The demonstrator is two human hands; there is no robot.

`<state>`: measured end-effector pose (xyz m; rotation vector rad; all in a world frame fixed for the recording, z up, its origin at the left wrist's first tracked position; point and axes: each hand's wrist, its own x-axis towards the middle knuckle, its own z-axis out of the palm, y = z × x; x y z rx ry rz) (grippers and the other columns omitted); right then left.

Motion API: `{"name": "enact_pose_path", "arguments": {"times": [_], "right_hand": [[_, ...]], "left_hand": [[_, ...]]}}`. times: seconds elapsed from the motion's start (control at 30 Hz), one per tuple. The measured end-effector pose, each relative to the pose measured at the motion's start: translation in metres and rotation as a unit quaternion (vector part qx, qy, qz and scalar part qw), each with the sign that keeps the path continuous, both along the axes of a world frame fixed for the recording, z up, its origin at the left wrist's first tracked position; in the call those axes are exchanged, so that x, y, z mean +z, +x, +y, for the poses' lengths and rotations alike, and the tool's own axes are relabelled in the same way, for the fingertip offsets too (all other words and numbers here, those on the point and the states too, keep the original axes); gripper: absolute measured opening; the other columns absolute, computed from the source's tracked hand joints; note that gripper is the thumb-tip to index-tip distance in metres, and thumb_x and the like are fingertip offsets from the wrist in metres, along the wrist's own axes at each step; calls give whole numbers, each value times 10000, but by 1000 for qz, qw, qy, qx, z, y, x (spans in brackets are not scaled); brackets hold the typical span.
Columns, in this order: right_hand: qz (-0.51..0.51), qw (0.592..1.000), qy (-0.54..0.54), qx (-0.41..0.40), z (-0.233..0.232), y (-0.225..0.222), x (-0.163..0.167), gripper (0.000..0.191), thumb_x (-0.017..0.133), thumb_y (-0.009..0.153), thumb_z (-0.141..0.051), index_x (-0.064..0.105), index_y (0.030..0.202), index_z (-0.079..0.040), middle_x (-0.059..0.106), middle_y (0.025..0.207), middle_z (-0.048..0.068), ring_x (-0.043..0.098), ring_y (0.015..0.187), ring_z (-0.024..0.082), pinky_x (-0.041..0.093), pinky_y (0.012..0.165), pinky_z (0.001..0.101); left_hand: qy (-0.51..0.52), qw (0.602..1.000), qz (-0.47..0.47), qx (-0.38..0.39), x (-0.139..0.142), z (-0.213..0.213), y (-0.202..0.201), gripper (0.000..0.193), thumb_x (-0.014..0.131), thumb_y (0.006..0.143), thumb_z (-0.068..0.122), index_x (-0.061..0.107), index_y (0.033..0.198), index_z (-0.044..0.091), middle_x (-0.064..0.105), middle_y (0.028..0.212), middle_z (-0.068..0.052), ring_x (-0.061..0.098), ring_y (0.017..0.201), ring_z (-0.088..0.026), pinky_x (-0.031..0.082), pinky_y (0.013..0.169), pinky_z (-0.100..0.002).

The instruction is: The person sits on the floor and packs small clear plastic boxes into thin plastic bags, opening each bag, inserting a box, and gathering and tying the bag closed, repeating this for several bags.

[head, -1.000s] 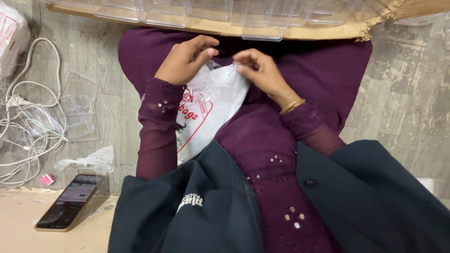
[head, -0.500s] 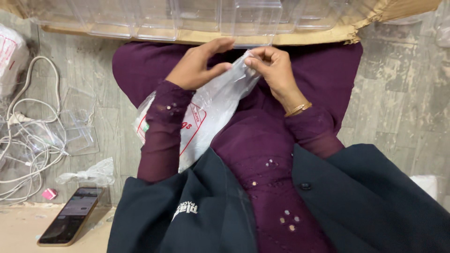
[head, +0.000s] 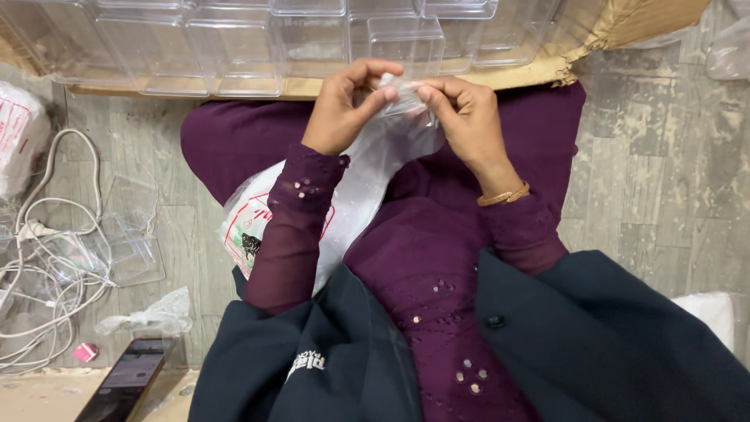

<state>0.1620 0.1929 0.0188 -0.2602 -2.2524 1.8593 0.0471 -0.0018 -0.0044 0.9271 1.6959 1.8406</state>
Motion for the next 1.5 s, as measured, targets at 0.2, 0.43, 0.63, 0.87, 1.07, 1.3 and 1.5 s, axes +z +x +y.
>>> {"name": "enact_pose_path", "arguments": {"times": [0.2,0.43,0.63,0.87,1.07,1.3,1.5], "right_hand": [[97,963,-248,-36,3,-6,3,146,714,1034,-62,755,1153,14,732,982,33,658,879,82,553,824,235],[146,982,-109,-46,2,-5,-4,171,726,1069,-104,745,1185,20,731,1014,49,649,888,79,529,814,222],[141,971,-183,-58,1,-10,4,181,716,1066,-162,730,1142,2,701,879,29,579,711,52,426,597,196],[58,975,-213,28,7,-6,9,201,729,1027,-232,714,1021,-32,638,772,-5,502,596,30,384,525,186],[159,882,-410,169,28,5,11,282,725,1000,-300,709,831,-75,655,776,42,596,735,150,486,665,287],[77,986,-150,-12,38,-19,-1,97,675,1031,-98,714,1094,-36,624,825,33,539,666,115,452,606,268],[144,926,333,-108,32,-43,-12,190,693,990,37,715,1160,-45,678,1086,76,674,825,164,550,709,290]], "left_hand": [[32,995,-89,-43,-2,7,4,211,644,1075,127,687,1235,-3,689,996,25,602,893,-58,500,807,-216],[47,992,-68,-96,14,6,2,250,580,1055,93,646,1275,-6,666,1138,15,596,1050,-65,490,969,-229],[45,985,-79,-149,20,12,0,149,592,1045,122,631,1150,23,622,1119,19,550,1008,-54,462,885,-225],[109,970,-128,-176,44,3,-6,143,649,1061,204,600,1002,84,547,1031,6,465,790,-32,393,669,-213],[-56,966,-182,-175,41,-30,-29,242,624,1038,271,551,886,99,443,704,73,358,577,-28,281,518,-215],[-126,952,201,195,-5,3,-25,342,741,1008,199,513,801,50,523,752,-14,499,674,-160,407,623,-332],[-88,902,312,286,-19,28,-39,253,668,969,60,560,1180,-30,632,1039,-131,638,833,-240,514,764,-370]]}}
